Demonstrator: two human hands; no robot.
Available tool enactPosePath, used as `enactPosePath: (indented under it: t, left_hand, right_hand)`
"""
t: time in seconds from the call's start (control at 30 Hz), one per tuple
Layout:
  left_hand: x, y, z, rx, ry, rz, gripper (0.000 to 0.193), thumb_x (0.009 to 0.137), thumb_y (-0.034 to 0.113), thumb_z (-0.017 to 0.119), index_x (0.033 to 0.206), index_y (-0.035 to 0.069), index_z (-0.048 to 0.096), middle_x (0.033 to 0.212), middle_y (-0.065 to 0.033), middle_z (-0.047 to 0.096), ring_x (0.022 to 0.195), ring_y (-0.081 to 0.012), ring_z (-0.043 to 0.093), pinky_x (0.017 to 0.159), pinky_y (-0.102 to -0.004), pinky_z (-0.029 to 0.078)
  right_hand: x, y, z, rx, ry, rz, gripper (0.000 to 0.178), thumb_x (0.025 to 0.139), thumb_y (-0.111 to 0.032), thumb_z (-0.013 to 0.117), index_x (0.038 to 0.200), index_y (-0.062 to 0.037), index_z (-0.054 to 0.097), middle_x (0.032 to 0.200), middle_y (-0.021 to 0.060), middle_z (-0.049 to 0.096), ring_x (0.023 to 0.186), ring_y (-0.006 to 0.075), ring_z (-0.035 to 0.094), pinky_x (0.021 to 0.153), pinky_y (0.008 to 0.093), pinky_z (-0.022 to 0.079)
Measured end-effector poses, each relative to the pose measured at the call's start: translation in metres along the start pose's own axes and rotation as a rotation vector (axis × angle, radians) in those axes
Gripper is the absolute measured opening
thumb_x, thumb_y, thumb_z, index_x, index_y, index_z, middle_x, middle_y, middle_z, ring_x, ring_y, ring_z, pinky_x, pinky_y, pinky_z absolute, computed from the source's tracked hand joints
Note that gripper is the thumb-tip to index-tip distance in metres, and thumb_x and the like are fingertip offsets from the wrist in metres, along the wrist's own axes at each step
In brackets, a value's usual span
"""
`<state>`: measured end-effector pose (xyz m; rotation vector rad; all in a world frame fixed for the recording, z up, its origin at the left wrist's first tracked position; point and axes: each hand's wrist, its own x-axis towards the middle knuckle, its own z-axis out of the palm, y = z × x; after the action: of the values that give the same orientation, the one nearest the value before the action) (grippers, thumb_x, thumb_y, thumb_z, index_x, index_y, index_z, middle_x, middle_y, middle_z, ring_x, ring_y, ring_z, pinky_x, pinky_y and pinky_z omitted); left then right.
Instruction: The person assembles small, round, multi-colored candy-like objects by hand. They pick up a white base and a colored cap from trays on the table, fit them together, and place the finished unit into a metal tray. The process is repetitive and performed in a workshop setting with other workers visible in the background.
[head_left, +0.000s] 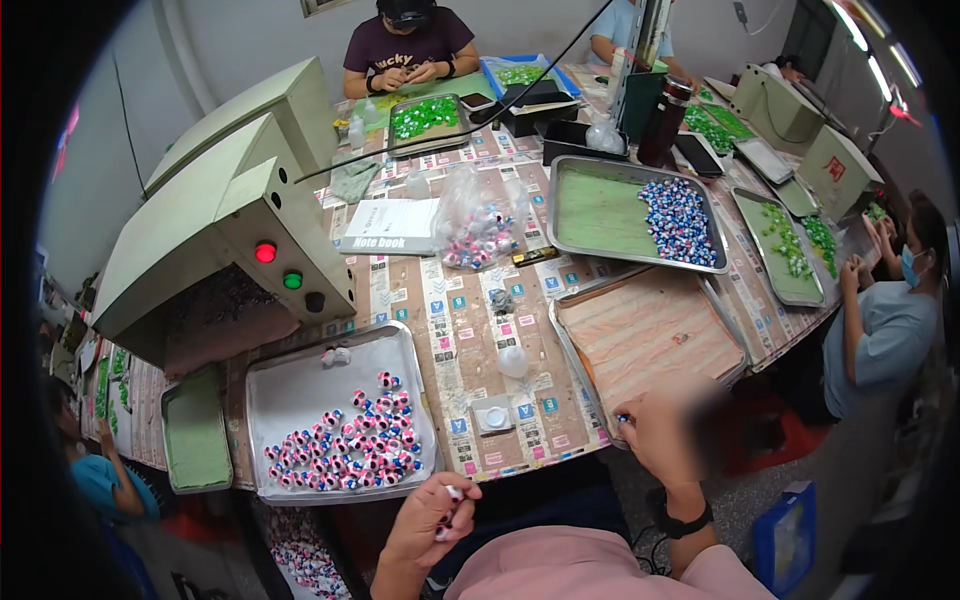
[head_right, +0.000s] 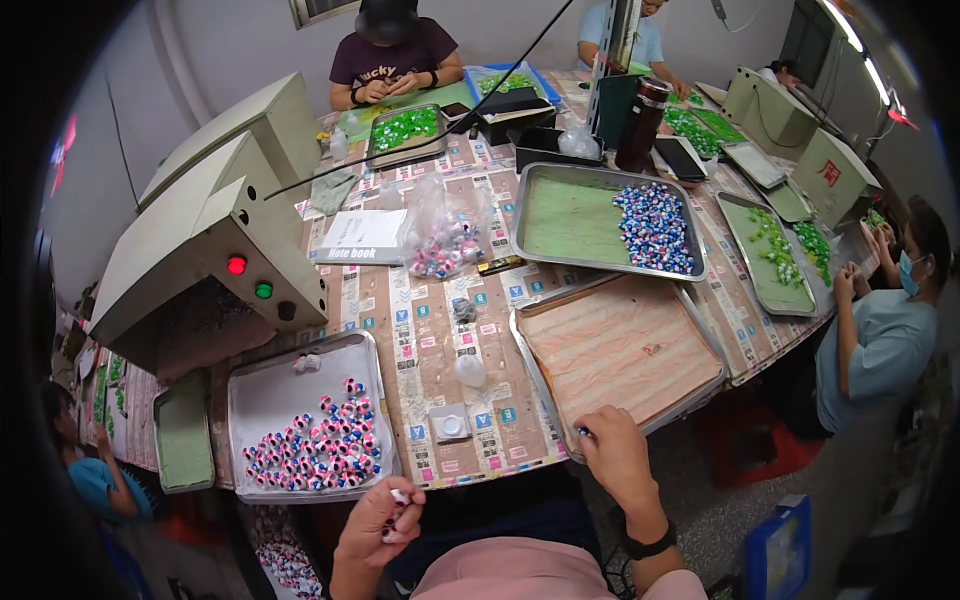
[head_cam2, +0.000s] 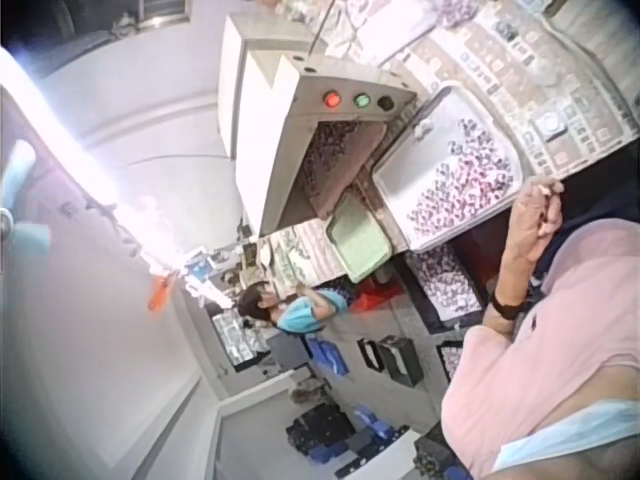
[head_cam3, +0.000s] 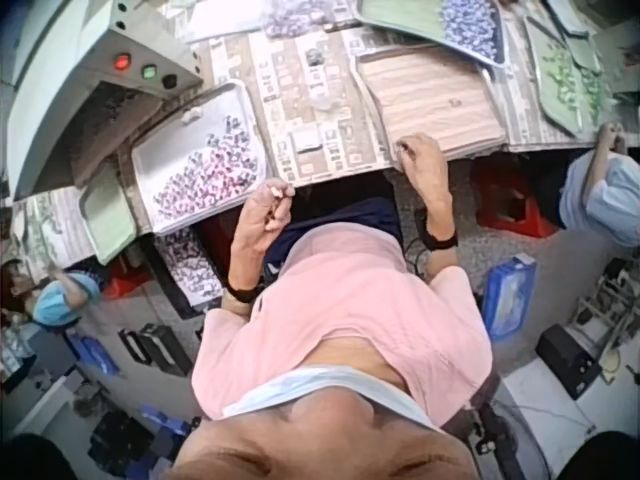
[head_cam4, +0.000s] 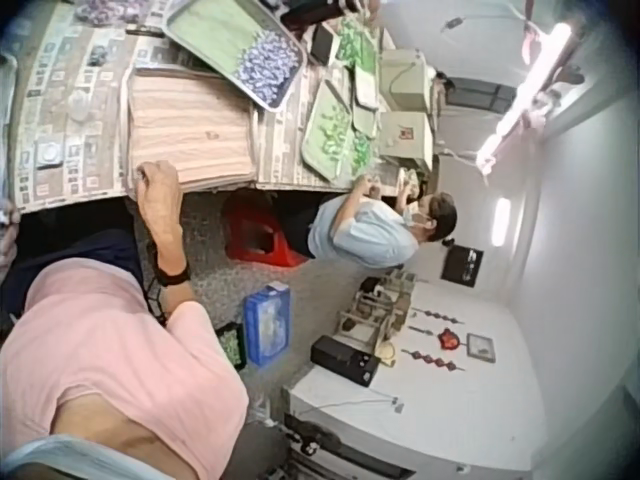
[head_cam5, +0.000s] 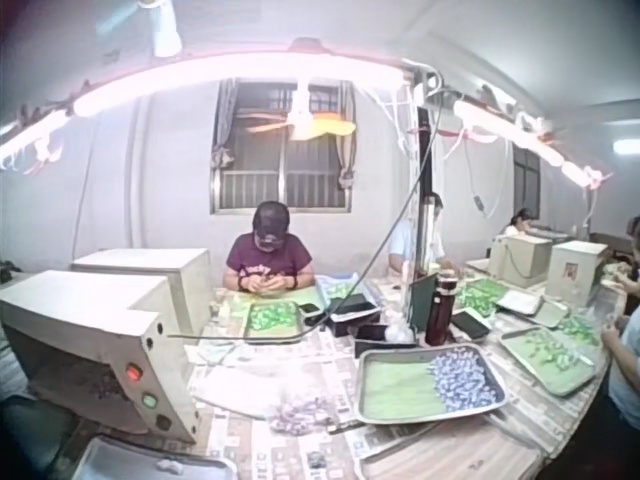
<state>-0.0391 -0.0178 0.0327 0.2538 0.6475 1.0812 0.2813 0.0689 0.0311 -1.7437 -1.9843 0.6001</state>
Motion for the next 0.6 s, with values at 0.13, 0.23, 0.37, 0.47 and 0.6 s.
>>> enactPosePath:
  t: [0.13,0.23,0.37,0.47,0.6]
  left_hand:
    - [0.007,-0.008,0.008,-0.199,0.067,-0.135,0.04,0.098,0.029,0.051,0.122,-0.003,0.053,0.105,-0.012,0.057,0.07,-0.0105,0.044,0.048,-0.0182,0.035]
    - [0.012,-0.006,0.011,-0.258,0.088,-0.187,0.036,0.098,0.015,0.049,0.128,-0.005,0.05,0.109,-0.0111,0.055,0.073,-0.0132,0.046,0.05,-0.0212,0.036]
    - [0.011,-0.007,0.008,-0.245,0.082,-0.204,0.041,0.095,0.01,0.052,0.133,-0.004,0.046,0.112,-0.012,0.056,0.085,-0.0155,0.055,0.053,-0.0227,0.04]
    - [0.01,-0.009,-0.002,-0.247,0.028,-0.186,0.036,0.095,0.009,0.055,0.129,0.001,0.049,0.116,-0.0118,0.058,0.094,-0.0159,0.06,0.056,-0.023,0.044]
    - [0.009,-0.013,-0.008,-0.26,0.007,-0.148,0.032,0.095,0.008,0.057,0.126,0.007,0.052,0.118,-0.0106,0.059,0.096,-0.014,0.062,0.059,-0.0232,0.047]
  right_hand:
    - [0.002,-0.004,0.002,0.339,0.003,0.108,0.022,0.079,-0.002,0.065,0.101,-0.0039,0.069,0.089,0.0108,0.062,0.077,0.02,0.061,0.07,0.0269,0.048]
    - [0.004,-0.014,-0.003,0.536,-0.114,0.083,0.023,0.084,-0.002,0.065,0.106,-0.0023,0.068,0.091,0.0057,0.061,0.075,0.0097,0.059,0.068,0.0203,0.047]
    - [0.001,-0.025,0.011,0.962,-0.379,0.189,0.022,0.087,-0.001,0.065,0.109,0.0029,0.065,0.103,0.0037,0.065,0.084,0.007,0.058,0.074,0.0208,0.048]
    - [0.002,-0.046,0.021,1.117,-0.509,0.136,0.023,0.087,-0.001,0.067,0.109,0.0028,0.065,0.104,0.0047,0.066,0.088,0.0082,0.059,0.077,0.0213,0.048]
    - [0.004,-0.056,0.043,1.128,-0.555,0.015,0.021,0.082,0.001,0.071,0.103,0.0011,0.068,0.099,0.0027,0.061,0.085,0.0097,0.059,0.078,0.0212,0.048]
